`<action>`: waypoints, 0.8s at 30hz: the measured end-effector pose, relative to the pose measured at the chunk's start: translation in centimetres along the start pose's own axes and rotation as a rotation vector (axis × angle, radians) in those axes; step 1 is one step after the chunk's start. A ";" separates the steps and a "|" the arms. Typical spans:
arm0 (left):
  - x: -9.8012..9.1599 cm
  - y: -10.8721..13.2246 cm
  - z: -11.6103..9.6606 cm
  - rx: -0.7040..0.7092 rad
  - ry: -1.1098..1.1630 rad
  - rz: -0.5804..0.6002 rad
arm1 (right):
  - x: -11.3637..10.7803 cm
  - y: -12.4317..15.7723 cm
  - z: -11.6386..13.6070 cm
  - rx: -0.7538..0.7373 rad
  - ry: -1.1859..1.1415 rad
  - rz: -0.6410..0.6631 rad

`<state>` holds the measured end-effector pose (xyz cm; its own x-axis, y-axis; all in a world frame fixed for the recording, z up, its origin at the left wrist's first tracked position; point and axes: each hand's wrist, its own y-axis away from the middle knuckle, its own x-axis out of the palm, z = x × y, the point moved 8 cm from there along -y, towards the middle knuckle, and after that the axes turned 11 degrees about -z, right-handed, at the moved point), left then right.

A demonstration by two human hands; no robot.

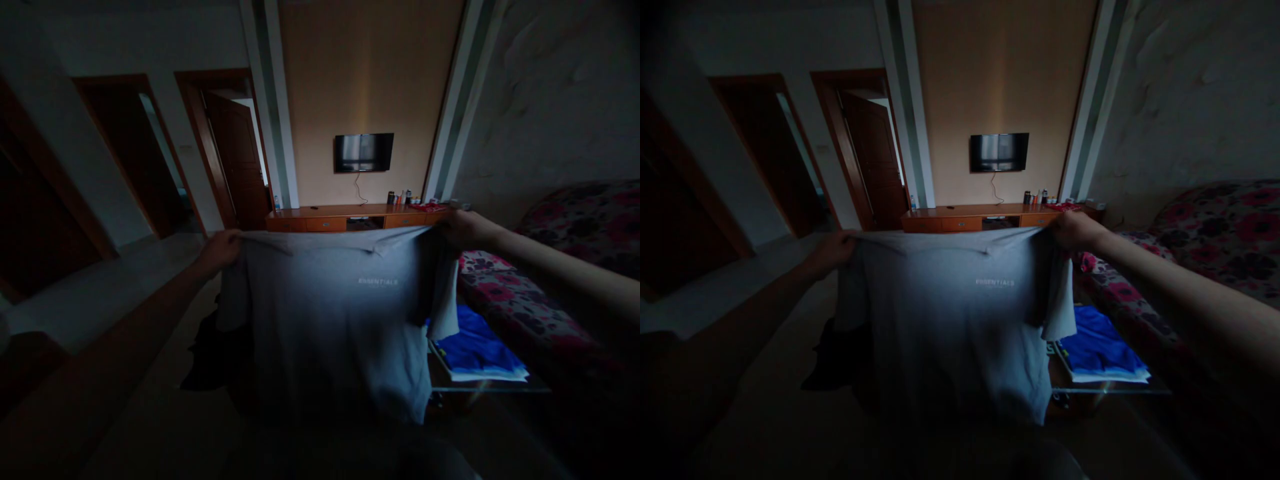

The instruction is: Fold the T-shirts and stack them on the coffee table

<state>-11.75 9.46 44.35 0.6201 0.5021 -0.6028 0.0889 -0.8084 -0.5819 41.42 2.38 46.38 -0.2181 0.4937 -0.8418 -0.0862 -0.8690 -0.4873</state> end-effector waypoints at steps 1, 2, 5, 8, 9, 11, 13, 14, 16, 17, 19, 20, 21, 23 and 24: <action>-2.2 -0.5 -1.4 0.089 -0.039 -0.183 | -1.6 -0.4 -0.1 0.017 0.048 -0.116; -4.2 -0.8 -2.7 0.177 -0.078 -0.354 | -3.3 -0.5 -0.1 0.047 0.114 -0.254; -7.0 -1.7 -4.8 0.317 -0.188 -0.475 | -6.3 -0.4 -0.1 0.103 0.179 -0.454; -6.3 -2.8 -3.4 0.268 -0.305 -0.244 | -3.8 -0.5 -0.9 0.094 0.162 -0.158; -6.1 -2.8 -2.8 0.248 -0.325 -0.198 | -3.0 -0.3 -1.3 0.100 0.158 -0.090; -6.1 -2.6 -2.0 0.224 -0.324 -0.174 | -2.6 0.0 -1.9 0.119 0.167 -0.085; -6.4 -2.2 -1.9 0.200 -0.288 -0.183 | -3.0 0.2 -2.1 0.157 0.198 -0.164; -6.5 -2.0 -2.1 0.181 -0.262 -0.196 | -3.4 0.3 -2.2 0.186 0.205 -0.198; -7.1 -1.7 -2.6 0.132 -0.217 -0.235 | -3.9 0.3 -2.2 0.241 0.197 -0.232; -7.4 -1.6 -2.9 0.111 -0.198 -0.258 | -4.2 0.3 -2.2 0.258 0.185 -0.233; -8.3 -1.2 -3.6 0.088 -0.179 -0.327 | -4.8 0.3 -2.2 0.260 0.182 -0.246; -8.8 -1.1 -4.0 0.096 -0.182 -0.371 | -5.2 0.3 -2.1 0.248 0.190 -0.273; -9.4 -0.9 -4.4 0.114 -0.192 -0.420 | -5.8 0.5 -2.1 0.231 0.196 -0.314; -10.6 -0.4 -5.2 0.169 -0.222 -0.517 | -7.2 1.0 -1.7 0.173 0.196 -0.427; -11.2 -0.2 -5.5 0.196 -0.239 -0.564 | -8.0 1.3 -1.5 0.137 0.191 -0.488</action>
<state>-14.41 2.29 54.17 0.3273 0.9064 -0.2672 0.1923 -0.3408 -0.9203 44.50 -2.60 52.11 0.0582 0.8272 -0.5589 -0.2624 -0.5275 -0.8080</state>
